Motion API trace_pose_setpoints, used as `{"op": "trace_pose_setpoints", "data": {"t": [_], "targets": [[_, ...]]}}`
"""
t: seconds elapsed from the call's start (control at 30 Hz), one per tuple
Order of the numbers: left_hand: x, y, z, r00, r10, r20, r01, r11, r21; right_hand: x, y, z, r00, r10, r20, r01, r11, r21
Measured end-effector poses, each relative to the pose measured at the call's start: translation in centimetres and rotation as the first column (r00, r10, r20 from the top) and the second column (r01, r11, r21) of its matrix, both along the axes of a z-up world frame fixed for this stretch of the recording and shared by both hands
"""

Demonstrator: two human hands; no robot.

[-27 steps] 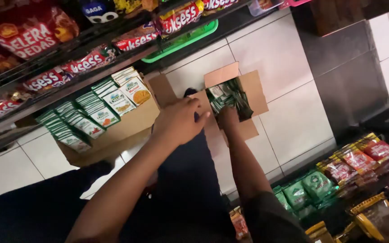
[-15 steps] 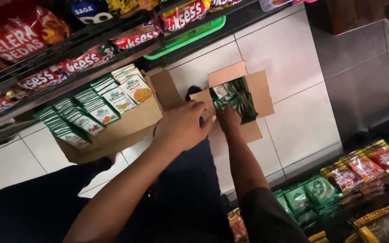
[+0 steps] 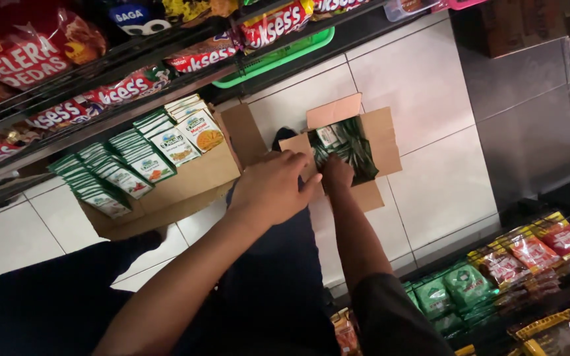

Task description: Organizing and stacking small boxes of products on a grocery store shelf.

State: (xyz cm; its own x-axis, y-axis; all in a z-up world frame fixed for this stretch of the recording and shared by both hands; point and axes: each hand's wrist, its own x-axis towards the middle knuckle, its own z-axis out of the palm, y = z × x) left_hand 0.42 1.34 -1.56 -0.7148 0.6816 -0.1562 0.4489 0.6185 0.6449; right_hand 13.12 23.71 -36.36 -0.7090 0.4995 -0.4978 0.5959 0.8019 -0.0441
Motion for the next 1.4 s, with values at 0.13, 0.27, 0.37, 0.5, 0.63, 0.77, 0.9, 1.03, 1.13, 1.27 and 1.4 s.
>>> {"op": "trace_pose_setpoints", "data": {"t": [0.13,0.27,0.37,0.5,0.63,0.77,0.9,1.03,1.13,1.27,1.4], "targets": [[-0.3,0.0,0.4,0.999,0.0,0.038,0.0,1.0,-0.007,0.6,0.5,-2.0,0.997,0.074,0.036,-0.077,0.993,0.086],[-0.2,-0.1,0.2,0.999,-0.025,0.043,0.027,0.998,-0.05,-0.1,0.1,0.0,0.998,0.06,0.023,-0.061,0.994,0.093],[-0.3,0.0,0.4,1.0,-0.016,0.027,0.016,1.0,-0.023,0.2,0.5,-0.8,0.997,0.071,-0.019,-0.069,0.993,0.093],[-0.7,0.4,1.2,0.992,-0.043,0.117,0.054,0.995,-0.088,1.6,1.7,-3.8,0.972,0.172,-0.161,-0.147,0.976,0.159],[-0.4,0.4,1.4,0.999,-0.024,0.025,0.025,0.999,-0.03,1.5,1.2,-0.8,0.953,-0.001,-0.302,0.012,0.999,0.037],[-0.5,0.3,1.6,0.994,-0.026,0.104,0.035,0.996,-0.085,2.1,0.4,2.8,0.884,-0.002,-0.468,0.019,0.999,0.032],[0.1,-0.3,0.2,0.999,-0.011,0.052,0.011,1.0,-0.002,3.8,0.2,6.3,0.849,-0.017,-0.528,0.053,0.997,0.052],[0.6,-1.4,1.0,0.998,0.049,-0.03,-0.046,0.995,0.092,5.6,0.8,8.6,0.72,0.104,-0.686,-0.043,0.994,0.104],[0.9,-2.2,1.3,0.997,0.04,0.072,-0.039,0.999,-0.009,6.2,0.9,11.2,0.675,-0.148,-0.723,0.145,0.987,-0.067],[1.8,-2.9,-0.7,0.996,0.065,-0.065,-0.06,0.996,0.072,4.4,-1.5,21.2,0.484,-0.637,-0.6,0.248,0.757,-0.605],[1.9,-4.0,1.1,0.977,0.057,-0.205,0.034,0.91,0.413,1.6,-5.1,31.9,0.373,-0.83,-0.414,0.275,0.525,-0.806]]}}
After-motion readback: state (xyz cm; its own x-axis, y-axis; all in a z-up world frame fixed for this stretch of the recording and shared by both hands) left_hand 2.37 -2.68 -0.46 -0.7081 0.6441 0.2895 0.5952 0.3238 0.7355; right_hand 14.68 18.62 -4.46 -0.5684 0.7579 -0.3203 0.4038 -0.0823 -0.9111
